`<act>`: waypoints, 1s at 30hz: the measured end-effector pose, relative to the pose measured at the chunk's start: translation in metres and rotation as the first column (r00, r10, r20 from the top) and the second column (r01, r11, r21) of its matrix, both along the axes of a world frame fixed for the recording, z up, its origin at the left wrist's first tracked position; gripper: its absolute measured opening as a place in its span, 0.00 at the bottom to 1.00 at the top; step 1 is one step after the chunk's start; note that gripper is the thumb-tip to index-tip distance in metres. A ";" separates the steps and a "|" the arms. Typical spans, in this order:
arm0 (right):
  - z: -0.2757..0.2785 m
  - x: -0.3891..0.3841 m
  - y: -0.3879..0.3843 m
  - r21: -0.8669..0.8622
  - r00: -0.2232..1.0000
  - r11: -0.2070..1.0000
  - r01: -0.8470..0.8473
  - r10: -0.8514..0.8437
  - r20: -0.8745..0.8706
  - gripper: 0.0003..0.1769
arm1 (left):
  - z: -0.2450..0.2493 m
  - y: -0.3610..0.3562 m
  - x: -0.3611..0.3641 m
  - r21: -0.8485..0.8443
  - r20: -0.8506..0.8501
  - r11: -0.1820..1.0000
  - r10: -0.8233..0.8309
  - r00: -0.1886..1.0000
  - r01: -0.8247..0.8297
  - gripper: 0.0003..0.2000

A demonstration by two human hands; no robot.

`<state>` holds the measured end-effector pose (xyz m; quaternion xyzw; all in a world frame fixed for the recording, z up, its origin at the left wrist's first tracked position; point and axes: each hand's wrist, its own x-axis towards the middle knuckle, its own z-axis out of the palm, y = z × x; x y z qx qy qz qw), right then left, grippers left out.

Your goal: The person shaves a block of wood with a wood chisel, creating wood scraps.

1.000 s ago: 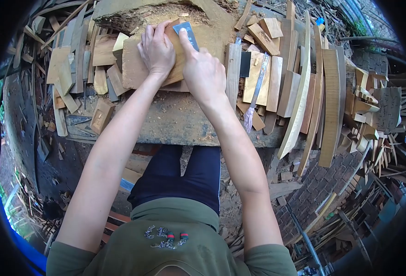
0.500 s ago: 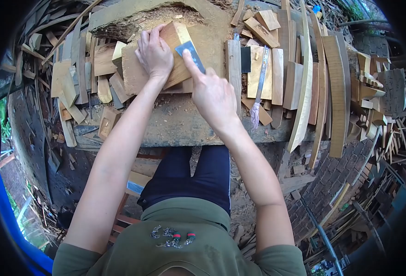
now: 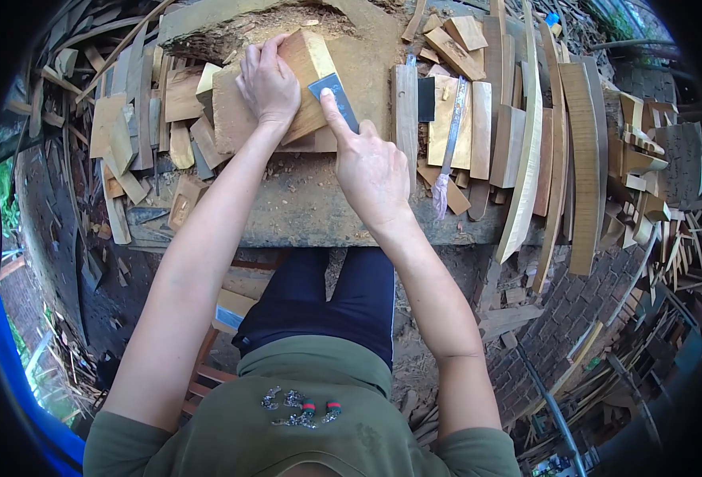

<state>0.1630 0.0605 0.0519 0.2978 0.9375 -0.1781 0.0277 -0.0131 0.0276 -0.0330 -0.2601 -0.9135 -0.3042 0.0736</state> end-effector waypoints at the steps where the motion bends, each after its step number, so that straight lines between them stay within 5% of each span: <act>1: -0.002 0.002 0.000 -0.007 1.000 1.000 -0.003 0.003 -0.027 0.39 | -0.001 -0.001 0.000 -0.004 -0.007 1.000 0.002 1.000 -0.002 0.16; 12: -0.009 -0.022 0.011 0.011 0.986 1.000 -0.028 0.030 -0.166 0.37 | 0.000 0.001 -0.001 0.004 -0.004 1.000 0.007 1.000 -0.007 0.16; 16: -0.001 -0.001 -0.004 -0.025 0.999 0.999 -0.039 0.039 0.000 0.37 | -0.004 -0.002 0.002 0.015 0.000 1.000 0.014 1.000 -0.014 0.15; 25: -0.011 -0.013 0.002 -0.093 0.997 0.996 0.004 -0.011 -0.072 0.38 | -0.006 -0.002 0.002 0.030 -0.019 1.000 0.001 1.000 0.000 0.15; 27: -0.015 -0.035 0.015 0.060 0.982 0.998 -0.033 0.044 -0.186 0.38 | -0.005 0.001 -0.002 0.028 -0.037 1.000 0.000 0.999 0.001 0.15; 30: -0.010 -0.033 0.014 0.017 0.988 0.999 -0.039 0.041 -0.147 0.38 | -0.003 0.001 -0.001 0.024 -0.026 1.000 0.007 1.000 -0.006 0.15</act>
